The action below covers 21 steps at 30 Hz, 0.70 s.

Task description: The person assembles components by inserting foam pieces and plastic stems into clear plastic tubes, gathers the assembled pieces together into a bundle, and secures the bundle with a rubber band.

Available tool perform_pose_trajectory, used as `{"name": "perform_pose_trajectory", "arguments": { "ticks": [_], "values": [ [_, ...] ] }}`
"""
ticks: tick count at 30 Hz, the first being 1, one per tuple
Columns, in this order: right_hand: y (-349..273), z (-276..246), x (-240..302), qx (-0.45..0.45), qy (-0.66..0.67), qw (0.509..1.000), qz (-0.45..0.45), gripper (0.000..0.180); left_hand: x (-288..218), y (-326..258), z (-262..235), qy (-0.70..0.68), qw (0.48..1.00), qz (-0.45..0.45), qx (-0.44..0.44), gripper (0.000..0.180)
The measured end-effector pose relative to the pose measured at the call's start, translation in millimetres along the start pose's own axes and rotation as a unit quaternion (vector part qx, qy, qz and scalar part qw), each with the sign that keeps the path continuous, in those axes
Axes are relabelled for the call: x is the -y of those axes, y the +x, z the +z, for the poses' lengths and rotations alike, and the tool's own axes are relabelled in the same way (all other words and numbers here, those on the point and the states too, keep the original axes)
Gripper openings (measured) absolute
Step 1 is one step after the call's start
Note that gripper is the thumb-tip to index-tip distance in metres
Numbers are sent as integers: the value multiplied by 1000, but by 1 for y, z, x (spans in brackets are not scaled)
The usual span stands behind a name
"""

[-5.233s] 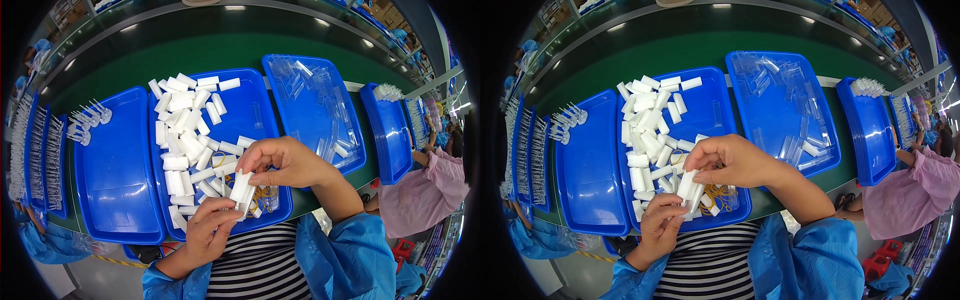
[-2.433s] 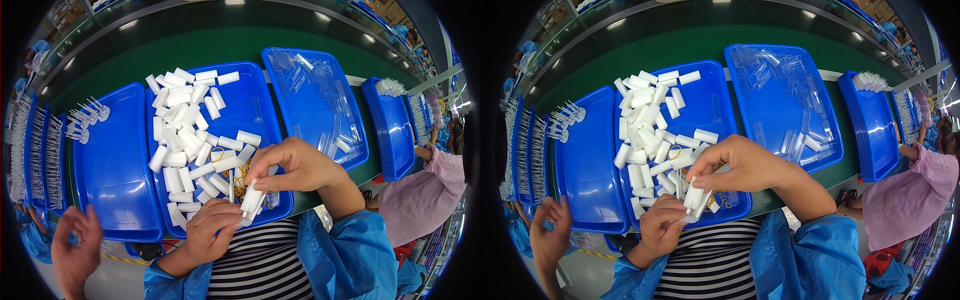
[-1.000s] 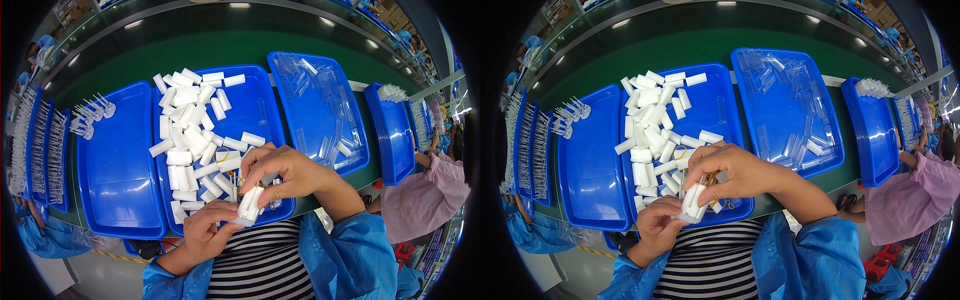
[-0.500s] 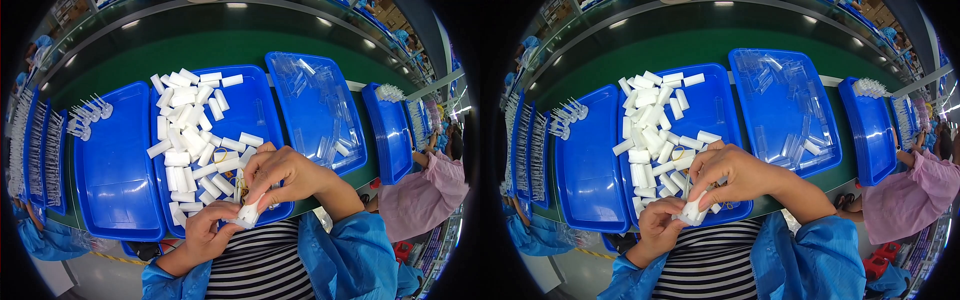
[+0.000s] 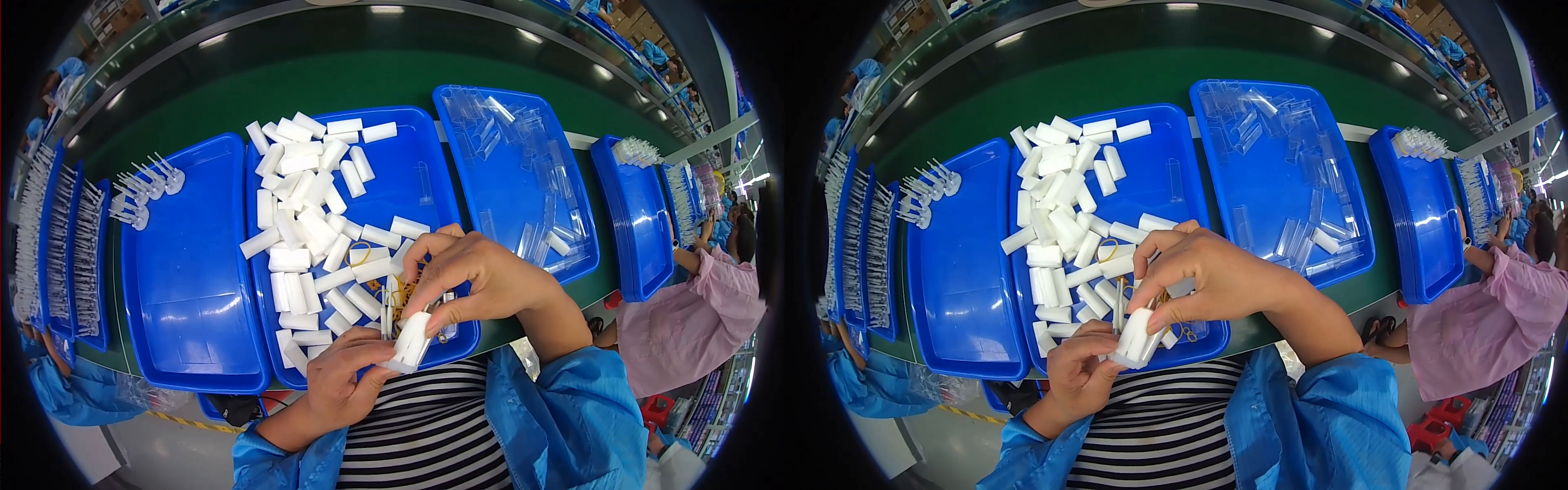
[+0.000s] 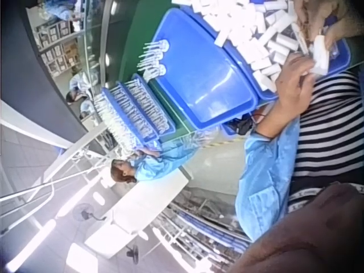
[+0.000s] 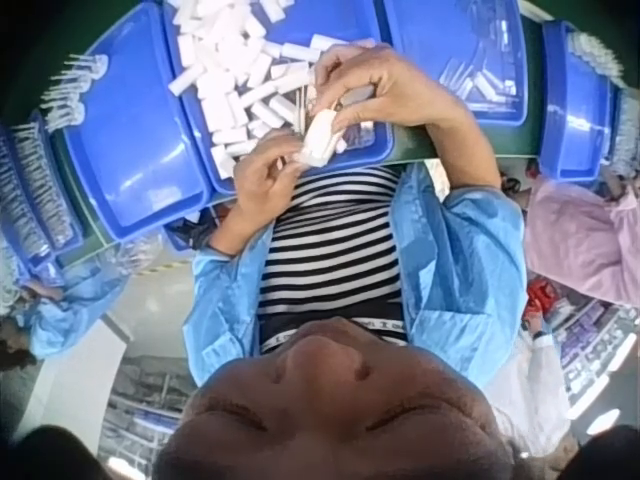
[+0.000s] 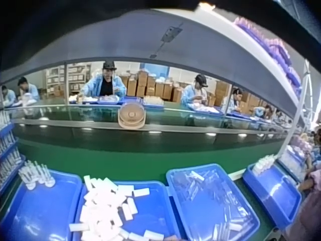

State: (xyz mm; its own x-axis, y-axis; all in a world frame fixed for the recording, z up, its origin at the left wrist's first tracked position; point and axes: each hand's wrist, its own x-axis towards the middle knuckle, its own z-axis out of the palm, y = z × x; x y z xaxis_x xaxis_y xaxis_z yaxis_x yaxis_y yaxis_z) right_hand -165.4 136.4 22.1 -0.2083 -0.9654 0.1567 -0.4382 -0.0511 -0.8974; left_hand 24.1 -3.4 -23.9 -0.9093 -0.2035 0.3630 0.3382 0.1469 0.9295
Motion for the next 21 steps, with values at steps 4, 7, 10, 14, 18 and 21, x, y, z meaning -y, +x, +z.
{"name": "perform_pose_trajectory", "arguments": {
  "ticks": [4, 7, 10, 14, 18, 21],
  "values": [
    [0, 1, -4, 10, 11, 1000, -13, 24, -8, 8, 0, 41, 998, 12, 41, 30],
    [-2, -1, -2, 14, 38, 999, 1, 20, -9, 13, 3, 64, 995, 38, 72, 34],
    [-3, 0, 0, 20, 50, 999, 6, 16, -5, 11, 2, 78, 991, 60, 93, 36],
    [-3, 0, 7, 29, -23, 999, -20, 22, -6, 8, 0, 90, 992, 47, 77, 34],
    [-10, -3, 14, -16, -49, 998, -22, 34, -5, 4, 0, 104, 992, 46, 57, 31],
    [-24, -39, 24, -144, -197, 965, 96, 25, -5, 2, -1, 122, 989, 44, 67, 28]
  ]
}}
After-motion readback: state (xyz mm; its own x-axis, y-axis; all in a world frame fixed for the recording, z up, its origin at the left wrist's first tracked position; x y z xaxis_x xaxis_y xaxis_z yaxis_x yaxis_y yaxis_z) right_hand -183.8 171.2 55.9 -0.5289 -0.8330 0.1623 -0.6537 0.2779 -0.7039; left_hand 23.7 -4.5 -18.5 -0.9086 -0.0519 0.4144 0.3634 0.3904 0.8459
